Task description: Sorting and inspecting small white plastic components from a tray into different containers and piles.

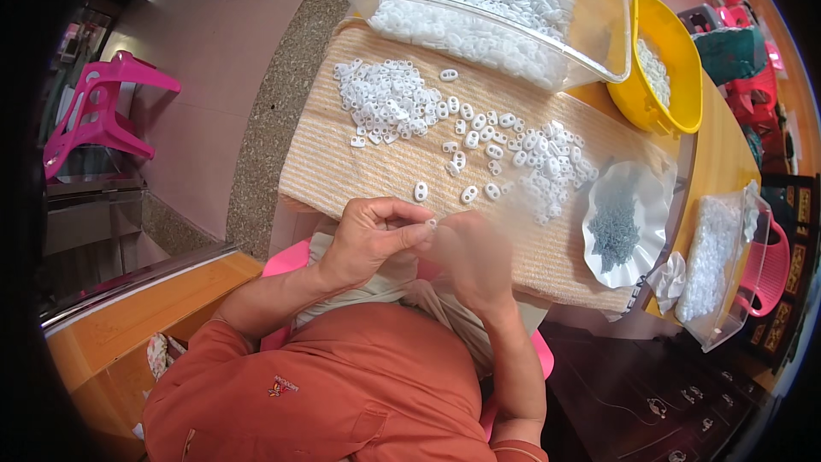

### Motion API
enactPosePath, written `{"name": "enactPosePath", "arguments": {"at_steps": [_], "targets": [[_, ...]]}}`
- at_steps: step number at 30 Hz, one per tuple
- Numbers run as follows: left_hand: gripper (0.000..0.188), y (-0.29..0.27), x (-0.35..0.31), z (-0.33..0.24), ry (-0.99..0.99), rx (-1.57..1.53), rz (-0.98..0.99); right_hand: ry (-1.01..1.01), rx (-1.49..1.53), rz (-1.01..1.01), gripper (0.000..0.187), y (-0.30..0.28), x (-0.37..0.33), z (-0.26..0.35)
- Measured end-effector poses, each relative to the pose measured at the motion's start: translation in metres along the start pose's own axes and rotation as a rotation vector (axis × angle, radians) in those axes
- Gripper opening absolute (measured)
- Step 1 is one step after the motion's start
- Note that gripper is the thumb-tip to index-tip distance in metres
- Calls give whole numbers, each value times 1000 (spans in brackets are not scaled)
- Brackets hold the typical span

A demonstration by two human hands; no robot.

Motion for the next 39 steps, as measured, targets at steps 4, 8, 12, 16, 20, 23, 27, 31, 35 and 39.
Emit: {"name": "enactPosePath", "arguments": {"at_steps": [4, 8, 12, 16, 20, 23, 27, 31, 35, 39], "targets": [[21, 0, -1, 0, -1, 2, -7, -2, -4, 16, 9, 3, 0, 0], [20, 1, -2, -5, -1, 37, -14, -27, -30, 25, 10, 4, 1, 4], [20, 5, -3, -9, 19, 51, 13, -14, -14, 24, 11, 3, 1, 2], [18, 5, -4, -11, 44, 119, 19, 17, -8, 19, 9, 4, 5, 8], [16, 5, -4, -8, 70, 17, -20, 77, 20, 25, 8, 6, 5, 4], [17, 5, -5, -9, 77, 17, -24, 76, -3, 44, 9, 5, 5, 7], [16, 4, -5, -8, 71, 9, -14, 80, 14, 41, 10, 6, 4, 7], [16, 3, -4, -8, 72, 52, -15, 93, 60, 40, 13, 4, 6, 9], [17, 2, -3, -6, 34, 57, 10, 131, 63, 40, 15, 5, 7, 6], [17, 5, -3, -9, 37, 47, 32, 138, 113, 20, 17, 5, 6, 1]]}}
Point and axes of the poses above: each hand's wrist, its own x-axis towards the middle knuckle, its own y-axis out of the palm, z = x × y, the point moved 7 cm from there along x, towards the middle knuckle, and after that the axes turned 3 degrees about z, right-handed, at the moved point
